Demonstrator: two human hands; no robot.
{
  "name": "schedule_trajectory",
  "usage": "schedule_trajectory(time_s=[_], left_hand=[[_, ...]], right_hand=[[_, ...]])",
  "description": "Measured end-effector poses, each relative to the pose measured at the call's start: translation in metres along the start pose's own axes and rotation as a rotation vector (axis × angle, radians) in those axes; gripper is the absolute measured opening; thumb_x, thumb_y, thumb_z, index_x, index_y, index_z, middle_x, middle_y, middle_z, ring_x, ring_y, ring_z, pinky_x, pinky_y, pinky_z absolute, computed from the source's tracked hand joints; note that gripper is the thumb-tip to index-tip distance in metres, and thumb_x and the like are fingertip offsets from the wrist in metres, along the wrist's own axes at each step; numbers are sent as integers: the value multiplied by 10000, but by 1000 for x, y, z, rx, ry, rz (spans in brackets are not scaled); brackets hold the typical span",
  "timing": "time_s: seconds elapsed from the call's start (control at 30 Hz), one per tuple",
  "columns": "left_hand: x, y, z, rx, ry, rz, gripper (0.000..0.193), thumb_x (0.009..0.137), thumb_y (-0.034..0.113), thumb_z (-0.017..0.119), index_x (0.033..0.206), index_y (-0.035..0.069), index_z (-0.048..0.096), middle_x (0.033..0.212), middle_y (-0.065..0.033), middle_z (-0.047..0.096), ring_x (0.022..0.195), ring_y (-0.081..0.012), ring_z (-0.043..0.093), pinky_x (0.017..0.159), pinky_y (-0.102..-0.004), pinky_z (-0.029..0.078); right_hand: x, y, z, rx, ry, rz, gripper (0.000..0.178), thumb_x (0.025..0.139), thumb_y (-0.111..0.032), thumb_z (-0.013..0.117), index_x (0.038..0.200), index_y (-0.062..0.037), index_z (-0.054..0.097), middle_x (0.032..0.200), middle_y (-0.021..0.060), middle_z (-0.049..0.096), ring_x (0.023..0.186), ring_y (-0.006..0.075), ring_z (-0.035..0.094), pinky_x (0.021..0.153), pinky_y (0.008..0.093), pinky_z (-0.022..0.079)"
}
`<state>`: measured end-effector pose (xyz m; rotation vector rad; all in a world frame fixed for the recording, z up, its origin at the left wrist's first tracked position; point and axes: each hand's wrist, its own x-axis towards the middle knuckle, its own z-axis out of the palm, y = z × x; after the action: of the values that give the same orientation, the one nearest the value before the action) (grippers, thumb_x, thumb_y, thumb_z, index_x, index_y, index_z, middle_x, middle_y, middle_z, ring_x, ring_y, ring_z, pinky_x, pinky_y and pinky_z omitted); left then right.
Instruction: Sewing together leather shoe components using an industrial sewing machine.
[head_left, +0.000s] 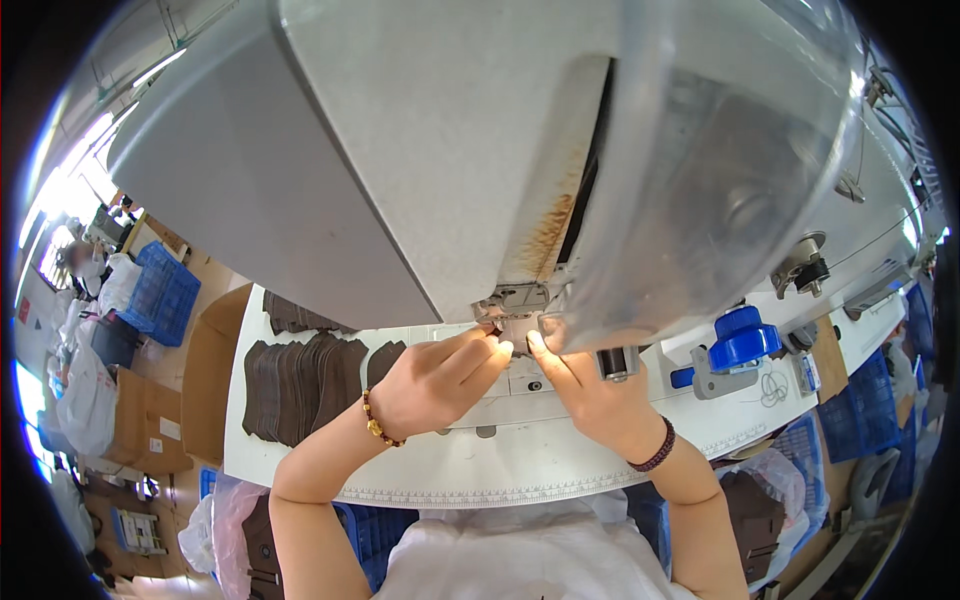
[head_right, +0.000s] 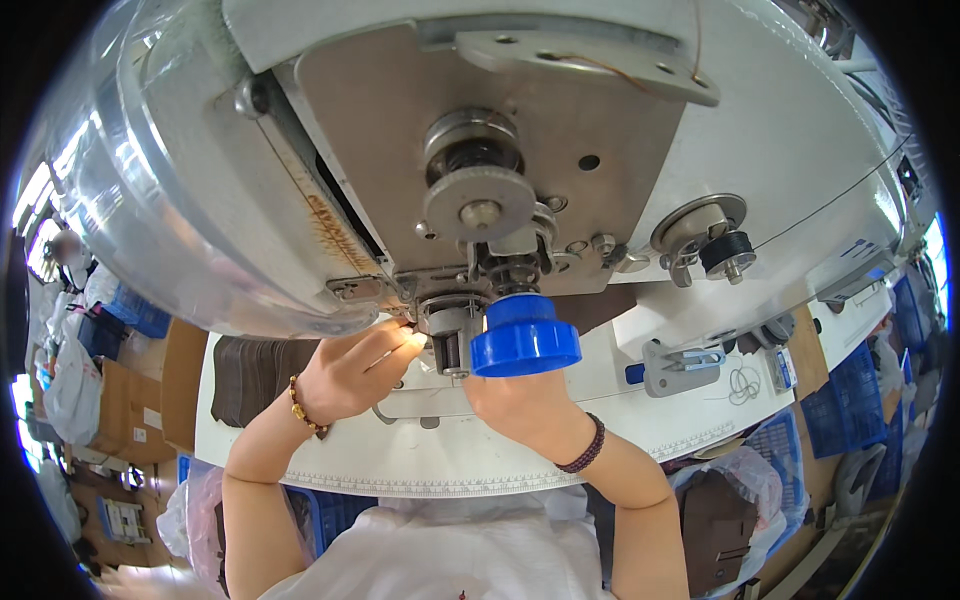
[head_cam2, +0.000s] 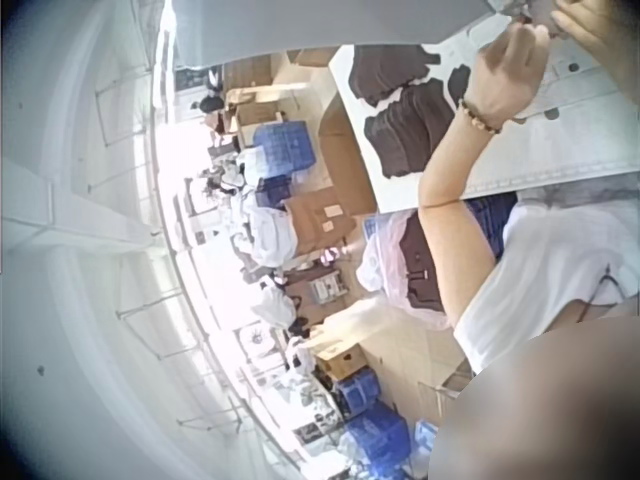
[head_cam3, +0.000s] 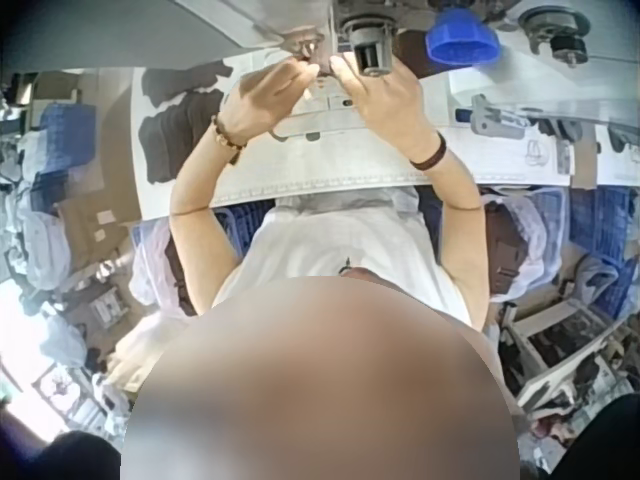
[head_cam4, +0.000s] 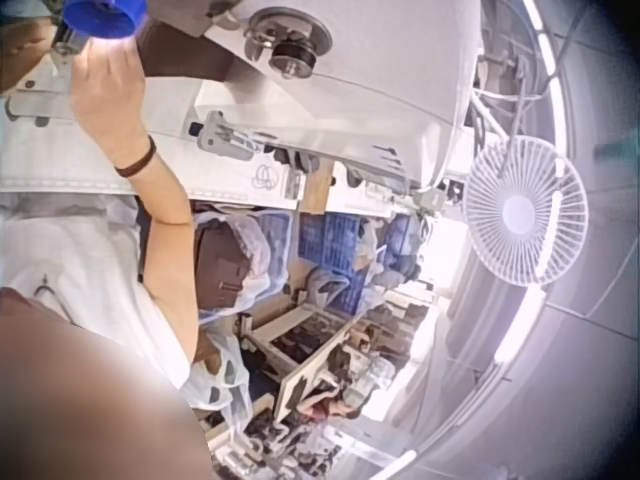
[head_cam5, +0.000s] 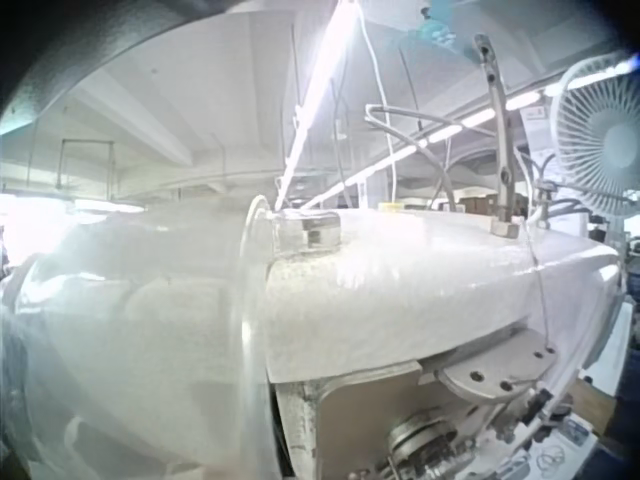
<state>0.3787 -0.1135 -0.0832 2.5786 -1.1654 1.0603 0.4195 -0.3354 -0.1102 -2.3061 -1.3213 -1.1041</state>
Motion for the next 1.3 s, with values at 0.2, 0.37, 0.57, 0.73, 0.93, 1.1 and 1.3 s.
schedule_trajectory(time_s=[0.2,0.37,0.57,0.73,0.93,1.1,1.3], left_hand=[[0,-10,7,-45,65,13,319,687,-18,670,1004,-3,650,857,-35,557,635,-126,596,499,-219,533],[-3,-18,14,-68,106,28,306,681,-25,686,985,10,684,840,-32,563,603,-125,584,481,-227,529],[-12,-22,22,-56,110,15,306,670,-13,700,974,24,698,857,-37,589,559,-119,576,453,-230,517],[-19,-27,31,-14,169,9,258,672,8,715,927,50,709,841,-32,634,519,-118,570,443,-228,506],[-21,-34,40,-77,116,-66,173,695,37,735,863,69,709,686,-17,640,484,-120,565,428,-226,487],[-19,-32,37,-36,187,-85,171,683,43,746,844,87,708,724,-8,656,511,-114,575,429,-217,487],[-18,-23,30,8,194,-56,162,644,21,767,782,57,689,796,-64,672,721,-198,662,625,-286,546]], right_hand=[[3,-2,0,-127,-15,-18,499,695,-31,629,1190,-86,655,1046,18,635,950,200,620,745,345,503],[0,-3,-1,-167,-84,5,508,698,-29,619,1201,-91,652,1098,28,622,1007,198,599,820,361,481],[-11,3,20,-145,-190,-12,473,667,-69,612,1140,-42,621,1084,112,614,1027,281,583,881,422,462],[-24,17,41,-1,-63,-95,366,556,-148,656,879,24,668,1000,232,615,991,392,593,860,538,484],[-21,18,42,182,-48,70,294,581,-122,647,849,-2,658,913,186,634,876,337,629,745,466,522],[-4,19,27,-23,-9,-31,210,585,-103,630,787,-50,644,848,133,633,805,285,633,654,407,514],[7,14,14,60,-117,61,207,699,-59,609,903,-55,645,881,98,630,836,295,611,708,437,471]])
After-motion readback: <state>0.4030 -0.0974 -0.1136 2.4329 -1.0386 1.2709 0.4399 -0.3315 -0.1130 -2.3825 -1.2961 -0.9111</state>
